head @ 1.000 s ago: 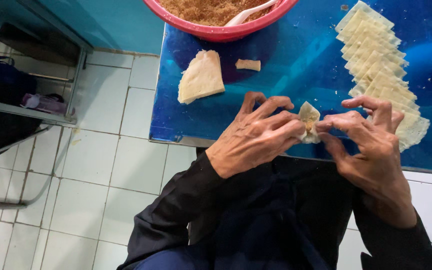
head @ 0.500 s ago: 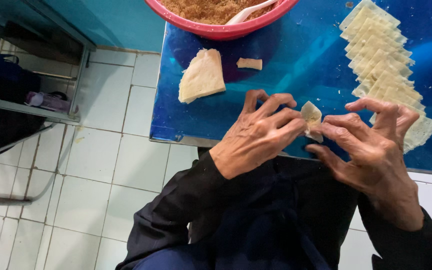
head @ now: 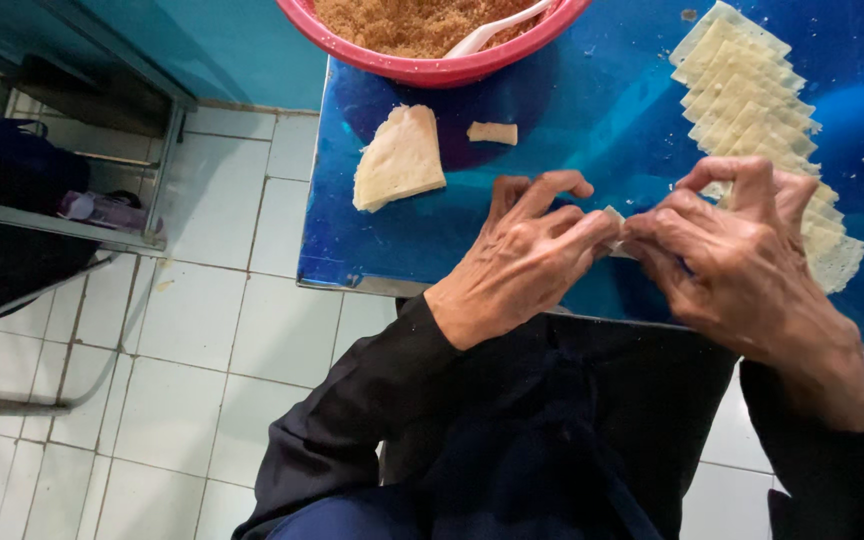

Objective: The person folds thin square dough wrappers one at a time into cone shapes, spoons a brown sugar filling from a red bowl into each wrapper using a spoon, and presses the pastry closed, setting finished filled pastries aside on the blue work table.

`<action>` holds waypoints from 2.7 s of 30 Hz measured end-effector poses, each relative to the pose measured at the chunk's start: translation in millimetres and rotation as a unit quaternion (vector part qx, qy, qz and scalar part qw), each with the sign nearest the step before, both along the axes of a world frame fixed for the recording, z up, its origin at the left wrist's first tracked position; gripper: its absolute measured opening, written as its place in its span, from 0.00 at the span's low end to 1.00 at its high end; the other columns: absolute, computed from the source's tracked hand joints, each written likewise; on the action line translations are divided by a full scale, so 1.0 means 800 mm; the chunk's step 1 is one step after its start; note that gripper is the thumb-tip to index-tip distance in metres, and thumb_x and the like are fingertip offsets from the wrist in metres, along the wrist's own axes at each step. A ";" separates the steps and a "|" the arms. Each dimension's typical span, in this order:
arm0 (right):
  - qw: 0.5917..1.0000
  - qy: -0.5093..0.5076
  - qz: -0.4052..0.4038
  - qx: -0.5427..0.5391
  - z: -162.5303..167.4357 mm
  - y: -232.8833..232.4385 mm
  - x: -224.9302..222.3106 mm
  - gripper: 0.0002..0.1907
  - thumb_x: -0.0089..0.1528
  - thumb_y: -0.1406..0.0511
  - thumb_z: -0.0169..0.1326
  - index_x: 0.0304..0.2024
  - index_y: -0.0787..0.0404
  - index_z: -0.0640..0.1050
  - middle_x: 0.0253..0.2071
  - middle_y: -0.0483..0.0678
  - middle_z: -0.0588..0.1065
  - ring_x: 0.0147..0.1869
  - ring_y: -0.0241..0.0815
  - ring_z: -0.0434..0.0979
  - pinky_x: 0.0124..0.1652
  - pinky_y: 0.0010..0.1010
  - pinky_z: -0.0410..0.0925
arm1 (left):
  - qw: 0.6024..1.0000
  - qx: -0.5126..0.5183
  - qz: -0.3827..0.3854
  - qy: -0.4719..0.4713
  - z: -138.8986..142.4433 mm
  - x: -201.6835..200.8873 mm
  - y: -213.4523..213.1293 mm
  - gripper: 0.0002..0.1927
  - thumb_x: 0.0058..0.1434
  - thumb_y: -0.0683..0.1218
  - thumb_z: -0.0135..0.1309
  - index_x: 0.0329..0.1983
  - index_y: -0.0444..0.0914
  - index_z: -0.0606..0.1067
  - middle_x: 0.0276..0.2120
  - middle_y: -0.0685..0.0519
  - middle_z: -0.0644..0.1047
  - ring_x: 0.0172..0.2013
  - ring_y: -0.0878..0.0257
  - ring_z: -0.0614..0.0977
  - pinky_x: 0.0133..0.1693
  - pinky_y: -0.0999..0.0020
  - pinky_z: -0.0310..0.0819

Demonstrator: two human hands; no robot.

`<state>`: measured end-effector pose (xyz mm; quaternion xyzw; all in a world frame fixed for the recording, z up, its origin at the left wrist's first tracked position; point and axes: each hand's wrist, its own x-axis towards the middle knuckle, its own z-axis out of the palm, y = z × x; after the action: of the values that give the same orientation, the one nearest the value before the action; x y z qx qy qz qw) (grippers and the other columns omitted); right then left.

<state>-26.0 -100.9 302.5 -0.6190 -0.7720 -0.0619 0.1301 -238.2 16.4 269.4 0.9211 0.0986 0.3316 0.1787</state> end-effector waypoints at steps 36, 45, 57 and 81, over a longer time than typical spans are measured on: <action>0.997 0.043 -0.025 -0.064 -0.024 0.022 0.025 0.13 0.56 0.52 0.67 0.39 0.48 0.85 0.41 0.36 0.80 0.68 0.45 0.65 0.62 0.52 0.49 | 0.998 -0.031 0.061 0.010 -0.012 0.004 0.007 0.09 0.68 0.48 0.59 0.50 0.51 0.75 0.43 0.65 0.76 0.53 0.61 0.72 0.52 0.50 0.50; 0.997 -0.011 -0.068 0.046 -0.016 -0.004 -0.006 0.10 0.64 0.56 0.69 0.44 0.51 0.86 0.46 0.37 0.81 0.68 0.44 0.62 0.63 0.45 0.48 | 0.994 0.050 0.099 -0.004 -0.007 0.001 0.001 0.07 0.66 0.49 0.61 0.46 0.48 0.76 0.40 0.62 0.74 0.53 0.61 0.72 0.51 0.46 0.50; 0.966 -0.218 -0.074 0.121 0.005 -0.007 -0.036 0.10 0.68 0.57 0.64 0.50 0.46 0.89 0.47 0.32 0.83 0.70 0.42 0.58 0.63 0.44 0.44 | 0.989 0.077 0.121 0.036 0.002 0.002 -0.002 0.07 0.63 0.45 0.60 0.44 0.48 0.78 0.40 0.62 0.74 0.54 0.62 0.72 0.53 0.46 0.50; 0.942 -0.314 -0.055 0.109 0.005 0.034 -0.025 0.15 0.68 0.53 0.61 0.56 0.41 0.85 0.50 0.33 0.80 0.71 0.45 0.55 0.61 0.45 0.45 | 0.964 0.067 0.257 0.009 0.014 -0.088 0.042 0.28 0.69 0.48 0.63 0.70 0.45 0.69 0.61 0.58 0.73 0.67 0.55 0.64 0.59 0.46 0.46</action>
<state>-45.7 -73.9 306.9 -0.5920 -0.7268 -0.3437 -0.0560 -308.2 49.9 280.5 0.8778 0.3108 0.3636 0.0244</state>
